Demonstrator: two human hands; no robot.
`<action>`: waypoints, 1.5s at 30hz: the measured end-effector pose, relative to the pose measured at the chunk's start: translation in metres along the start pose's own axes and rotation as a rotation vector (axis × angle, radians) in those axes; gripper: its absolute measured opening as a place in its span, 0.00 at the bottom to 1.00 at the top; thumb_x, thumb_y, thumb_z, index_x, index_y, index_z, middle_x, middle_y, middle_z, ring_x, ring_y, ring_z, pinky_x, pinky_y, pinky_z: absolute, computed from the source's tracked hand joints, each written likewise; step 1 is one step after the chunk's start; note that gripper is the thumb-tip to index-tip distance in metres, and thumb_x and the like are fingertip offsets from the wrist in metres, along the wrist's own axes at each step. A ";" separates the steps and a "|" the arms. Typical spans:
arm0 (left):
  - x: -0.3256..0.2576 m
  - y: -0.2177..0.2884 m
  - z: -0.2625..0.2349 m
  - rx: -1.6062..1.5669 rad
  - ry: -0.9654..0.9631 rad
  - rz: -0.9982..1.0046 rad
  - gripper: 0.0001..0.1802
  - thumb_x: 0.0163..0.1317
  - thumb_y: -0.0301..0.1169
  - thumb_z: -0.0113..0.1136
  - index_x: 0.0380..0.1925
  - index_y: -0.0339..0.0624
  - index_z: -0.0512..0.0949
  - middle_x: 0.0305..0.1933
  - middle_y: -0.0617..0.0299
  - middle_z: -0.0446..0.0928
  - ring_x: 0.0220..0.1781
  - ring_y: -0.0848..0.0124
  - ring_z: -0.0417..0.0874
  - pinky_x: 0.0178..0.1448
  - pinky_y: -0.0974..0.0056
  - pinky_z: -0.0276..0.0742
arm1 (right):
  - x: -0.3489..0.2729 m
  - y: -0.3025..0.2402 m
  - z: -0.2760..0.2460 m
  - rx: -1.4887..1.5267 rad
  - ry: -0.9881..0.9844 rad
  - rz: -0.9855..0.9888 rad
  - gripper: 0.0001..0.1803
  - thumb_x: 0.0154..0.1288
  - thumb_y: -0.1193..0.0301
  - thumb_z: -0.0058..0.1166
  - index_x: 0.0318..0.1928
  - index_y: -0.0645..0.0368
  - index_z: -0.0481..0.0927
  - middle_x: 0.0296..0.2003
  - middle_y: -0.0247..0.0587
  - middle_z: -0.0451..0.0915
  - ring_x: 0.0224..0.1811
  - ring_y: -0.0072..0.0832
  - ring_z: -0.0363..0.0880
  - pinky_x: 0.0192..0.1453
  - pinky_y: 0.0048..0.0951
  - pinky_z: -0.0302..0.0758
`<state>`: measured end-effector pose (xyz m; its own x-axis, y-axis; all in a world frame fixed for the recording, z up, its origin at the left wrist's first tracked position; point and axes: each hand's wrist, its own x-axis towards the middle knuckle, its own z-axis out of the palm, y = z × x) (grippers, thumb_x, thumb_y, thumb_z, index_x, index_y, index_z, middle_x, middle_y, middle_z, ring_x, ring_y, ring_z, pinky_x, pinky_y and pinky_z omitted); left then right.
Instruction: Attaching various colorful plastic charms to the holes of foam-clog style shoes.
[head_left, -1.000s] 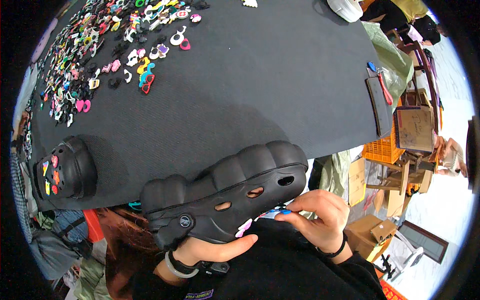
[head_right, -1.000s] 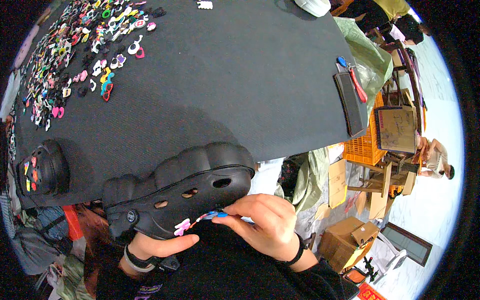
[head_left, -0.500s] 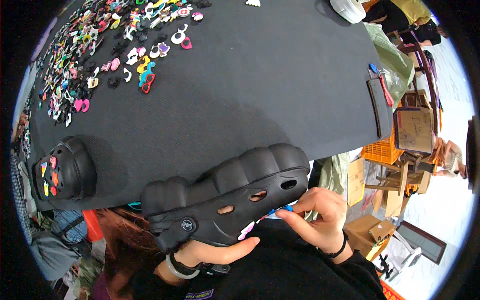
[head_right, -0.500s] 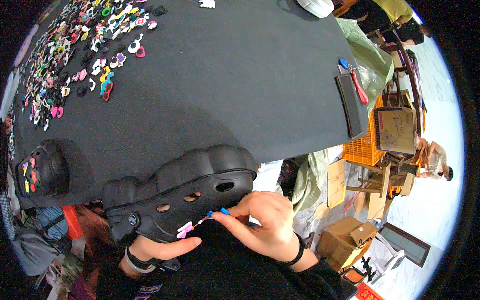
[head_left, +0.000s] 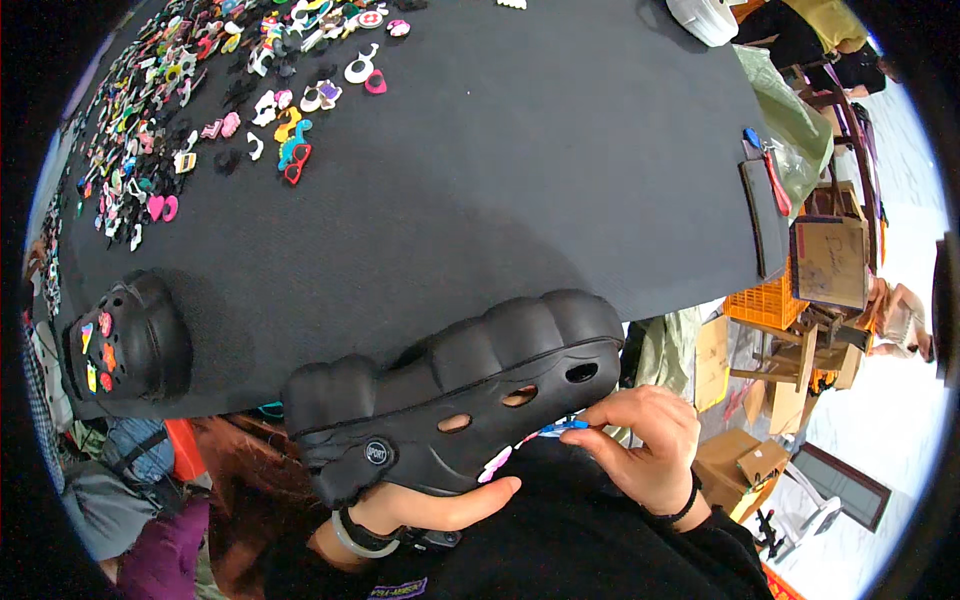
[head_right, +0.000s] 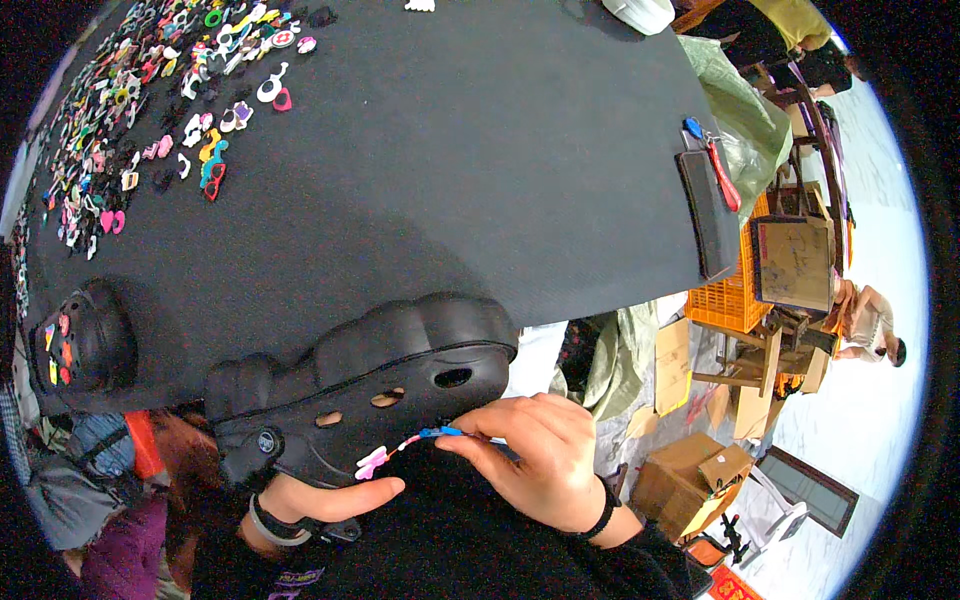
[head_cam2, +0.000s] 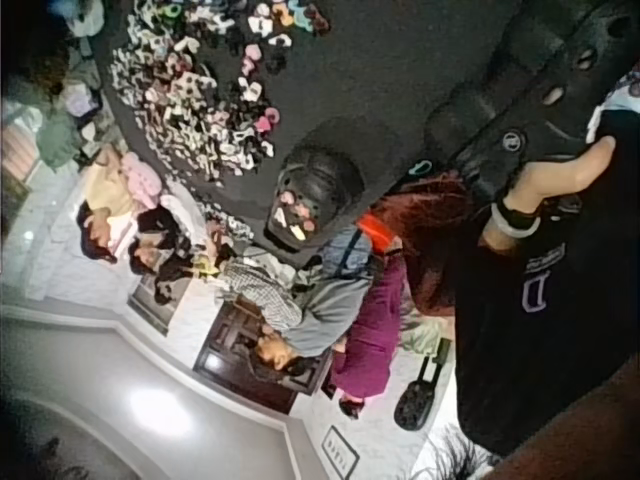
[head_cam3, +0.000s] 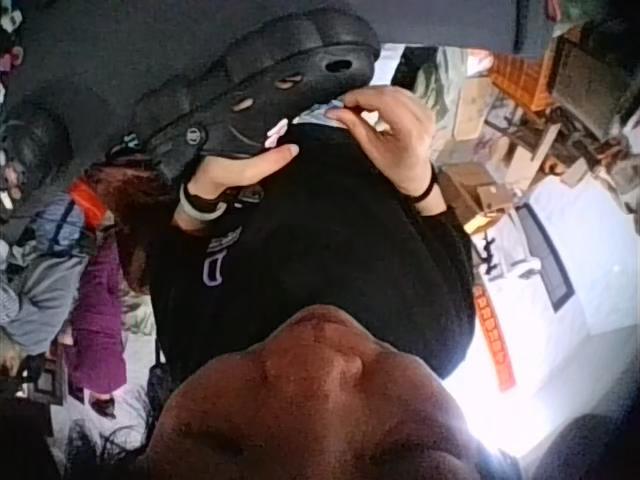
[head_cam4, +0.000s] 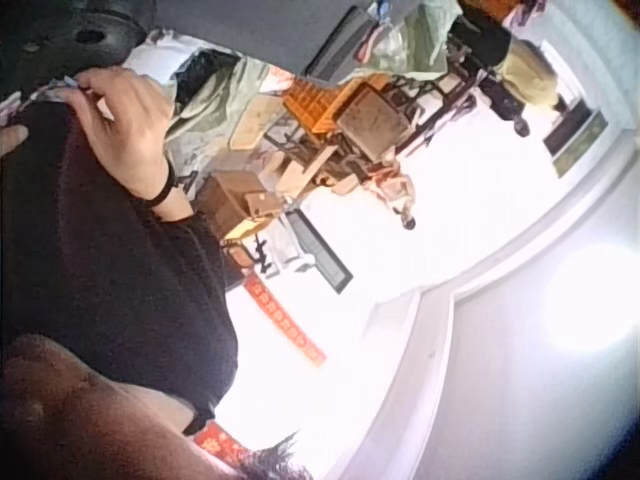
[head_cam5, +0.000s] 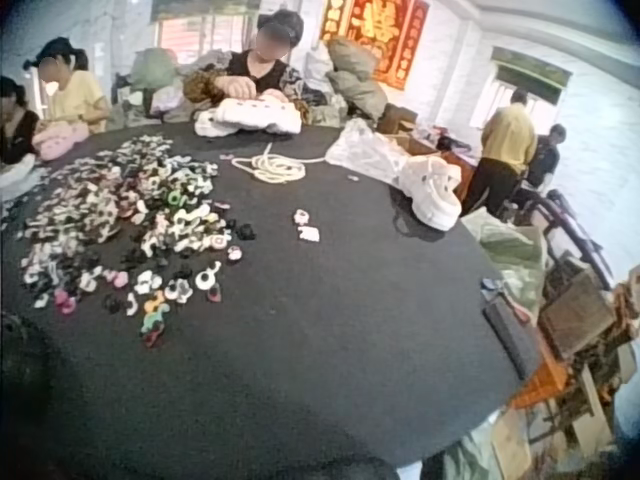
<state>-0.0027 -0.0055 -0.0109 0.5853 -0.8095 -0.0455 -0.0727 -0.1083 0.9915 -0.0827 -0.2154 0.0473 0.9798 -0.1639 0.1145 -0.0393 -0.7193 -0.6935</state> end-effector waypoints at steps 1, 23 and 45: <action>-0.001 0.001 0.000 0.001 0.000 -0.002 0.24 0.48 0.36 0.69 0.48 0.48 0.80 0.49 0.61 0.80 0.47 0.63 0.81 0.50 0.61 0.76 | 0.000 -0.001 0.001 0.015 0.004 0.014 0.12 0.44 0.71 0.74 0.27 0.57 0.82 0.21 0.34 0.80 0.22 0.29 0.80 0.26 0.28 0.72; 0.000 0.006 -0.006 0.001 -0.067 -0.050 0.26 0.47 0.33 0.69 0.50 0.44 0.78 0.52 0.58 0.78 0.53 0.63 0.78 0.57 0.61 0.72 | 0.012 -0.004 -0.011 0.173 -0.225 0.276 0.09 0.51 0.72 0.69 0.21 0.57 0.80 0.16 0.34 0.78 0.17 0.27 0.77 0.22 0.25 0.67; -0.005 0.000 0.003 -0.077 -0.030 -0.052 0.27 0.51 0.36 0.68 0.53 0.46 0.77 0.54 0.57 0.78 0.53 0.61 0.79 0.56 0.60 0.74 | 0.019 0.024 -0.007 0.005 -0.026 -0.012 0.45 0.35 0.59 0.77 0.55 0.61 0.71 0.63 0.56 0.64 0.68 0.49 0.63 0.68 0.42 0.66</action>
<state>-0.0080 -0.0035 -0.0111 0.5620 -0.8210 -0.1000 0.0201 -0.1073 0.9940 -0.0666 -0.2406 0.0373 0.9850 -0.1374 0.1043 -0.0265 -0.7180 -0.6955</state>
